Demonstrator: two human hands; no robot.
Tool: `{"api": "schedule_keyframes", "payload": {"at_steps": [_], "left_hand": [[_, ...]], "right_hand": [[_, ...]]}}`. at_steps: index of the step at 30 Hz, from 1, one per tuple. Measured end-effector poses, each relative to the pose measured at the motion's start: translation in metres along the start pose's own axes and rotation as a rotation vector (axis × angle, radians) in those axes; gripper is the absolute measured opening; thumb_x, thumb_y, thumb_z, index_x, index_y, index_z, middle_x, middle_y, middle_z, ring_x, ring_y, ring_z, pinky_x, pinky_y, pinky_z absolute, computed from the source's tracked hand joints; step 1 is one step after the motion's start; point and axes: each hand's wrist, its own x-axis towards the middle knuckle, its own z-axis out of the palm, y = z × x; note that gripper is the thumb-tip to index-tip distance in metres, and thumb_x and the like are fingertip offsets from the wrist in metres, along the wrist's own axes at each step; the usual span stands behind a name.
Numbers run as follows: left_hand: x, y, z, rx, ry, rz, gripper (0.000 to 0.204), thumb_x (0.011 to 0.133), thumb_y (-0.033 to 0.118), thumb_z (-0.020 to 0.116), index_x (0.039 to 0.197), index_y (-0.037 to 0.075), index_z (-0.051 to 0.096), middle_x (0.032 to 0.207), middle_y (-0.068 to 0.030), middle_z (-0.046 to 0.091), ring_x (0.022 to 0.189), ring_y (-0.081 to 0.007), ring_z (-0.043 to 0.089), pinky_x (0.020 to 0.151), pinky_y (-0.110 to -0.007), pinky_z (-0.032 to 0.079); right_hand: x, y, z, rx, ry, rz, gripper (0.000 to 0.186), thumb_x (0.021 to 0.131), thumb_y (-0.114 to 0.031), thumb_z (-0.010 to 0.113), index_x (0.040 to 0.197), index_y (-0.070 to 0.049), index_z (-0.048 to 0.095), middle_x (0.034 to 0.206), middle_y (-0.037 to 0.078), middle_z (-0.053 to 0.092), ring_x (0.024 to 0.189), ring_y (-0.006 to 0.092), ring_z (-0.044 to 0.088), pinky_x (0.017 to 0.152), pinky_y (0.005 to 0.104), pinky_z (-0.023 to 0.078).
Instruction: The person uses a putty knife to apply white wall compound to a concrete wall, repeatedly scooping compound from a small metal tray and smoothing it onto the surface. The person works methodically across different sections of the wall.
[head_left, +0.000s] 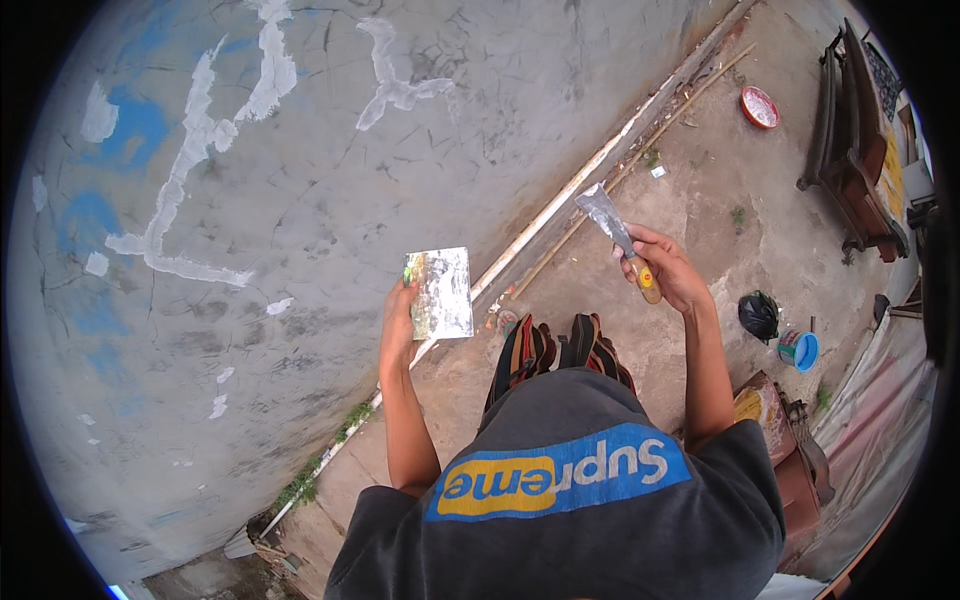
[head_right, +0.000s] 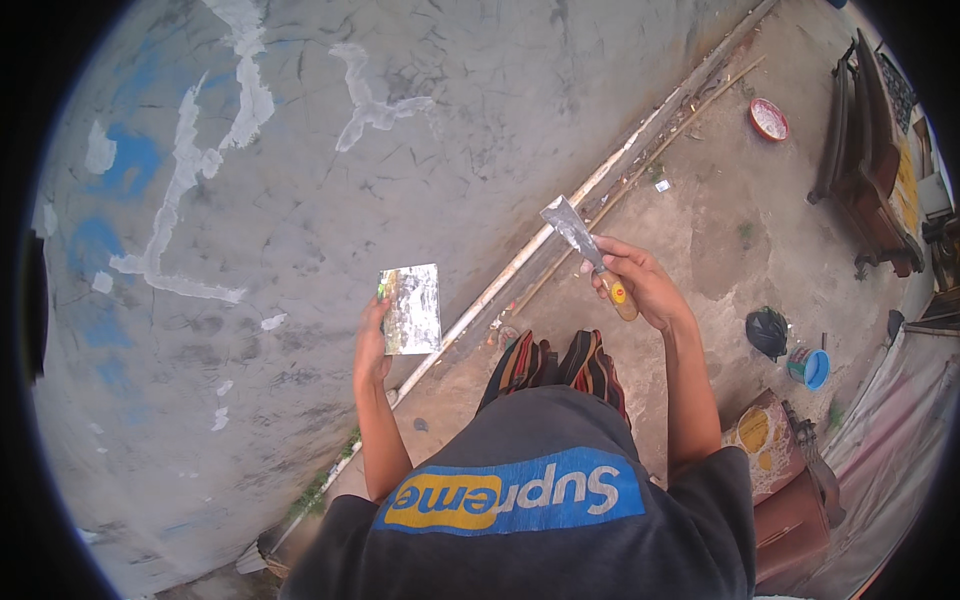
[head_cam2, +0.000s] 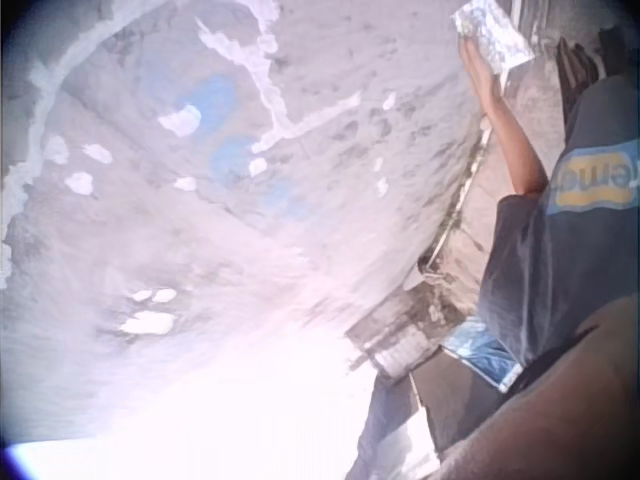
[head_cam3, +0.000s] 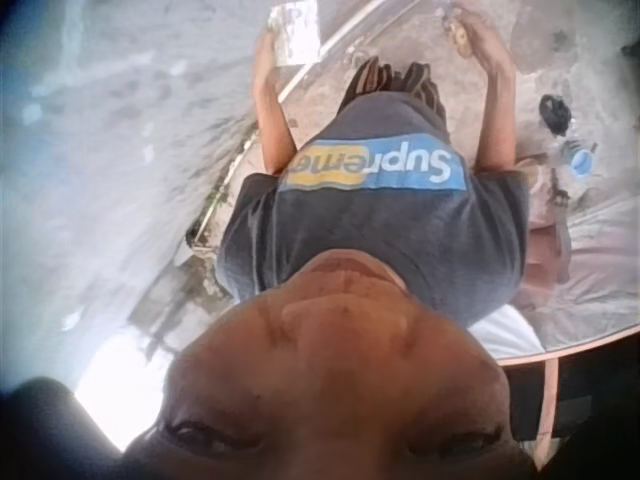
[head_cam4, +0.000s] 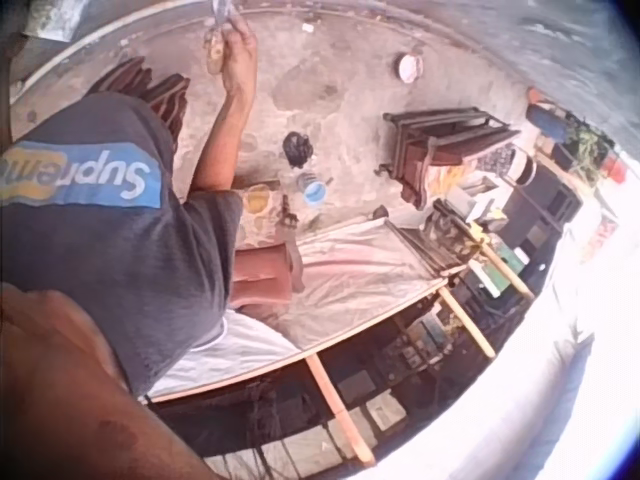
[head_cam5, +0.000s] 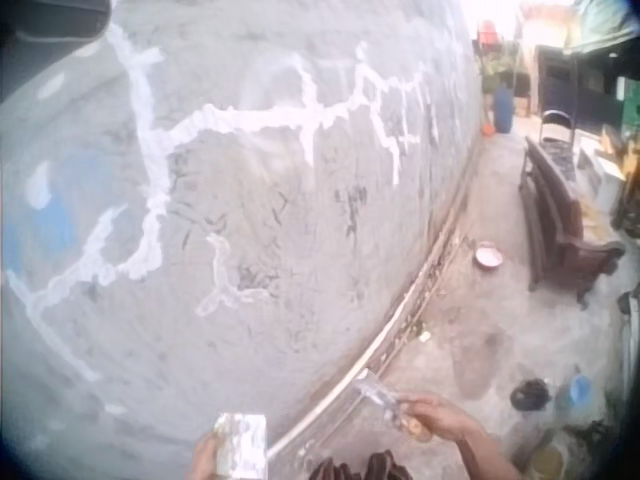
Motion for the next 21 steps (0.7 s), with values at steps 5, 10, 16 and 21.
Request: {"api": "schedule_keyframes", "payload": {"at_steps": [5,10,16,21], "left_hand": [[-0.015,0.061,-0.048,0.116,0.126,0.092,0.042,0.100,0.022,0.049,0.132,-0.005,0.050,0.122,-0.0109,0.060,0.101,-0.0144,0.061,0.089,-0.027,0.046],[-0.003,0.122,-0.106,0.330,0.024,0.326,0.036,0.100,0.022,0.055,0.125,-0.005,0.055,0.106,-0.0064,0.066,0.091,-0.0094,0.059,0.079,-0.025,0.047],[0.035,0.158,-0.138,0.311,0.108,0.587,0.027,0.098,0.020,0.057,0.110,-0.004,0.062,0.091,-0.0038,0.067,0.074,-0.0065,0.057,0.068,-0.021,0.044],[0.067,0.154,-0.163,0.433,0.137,0.668,0.024,0.098,0.020,0.057,0.103,-0.003,0.063,0.085,-0.0019,0.064,0.072,-0.0053,0.054,0.064,-0.020,0.041]], "right_hand": [[0.045,0.042,0.016,0.384,0.034,-0.054,0.052,0.100,-0.015,0.050,0.148,0.001,0.035,0.104,0.008,0.062,0.076,0.0136,0.060,0.059,0.0266,0.051],[0.120,0.075,0.067,0.376,0.120,-0.046,0.056,0.101,-0.016,0.049,0.151,-0.001,0.029,0.103,0.007,0.059,0.072,0.0130,0.058,0.055,0.0265,0.050],[0.210,0.122,0.138,0.278,0.395,-0.218,0.052,0.102,-0.016,0.045,0.151,-0.005,0.033,0.105,0.009,0.056,0.067,0.0133,0.057,0.057,0.0295,0.051],[0.264,0.144,0.185,0.104,0.532,-0.304,0.049,0.104,-0.017,0.042,0.151,-0.009,0.035,0.102,0.009,0.051,0.062,0.0121,0.055,0.055,0.0293,0.051]]}}
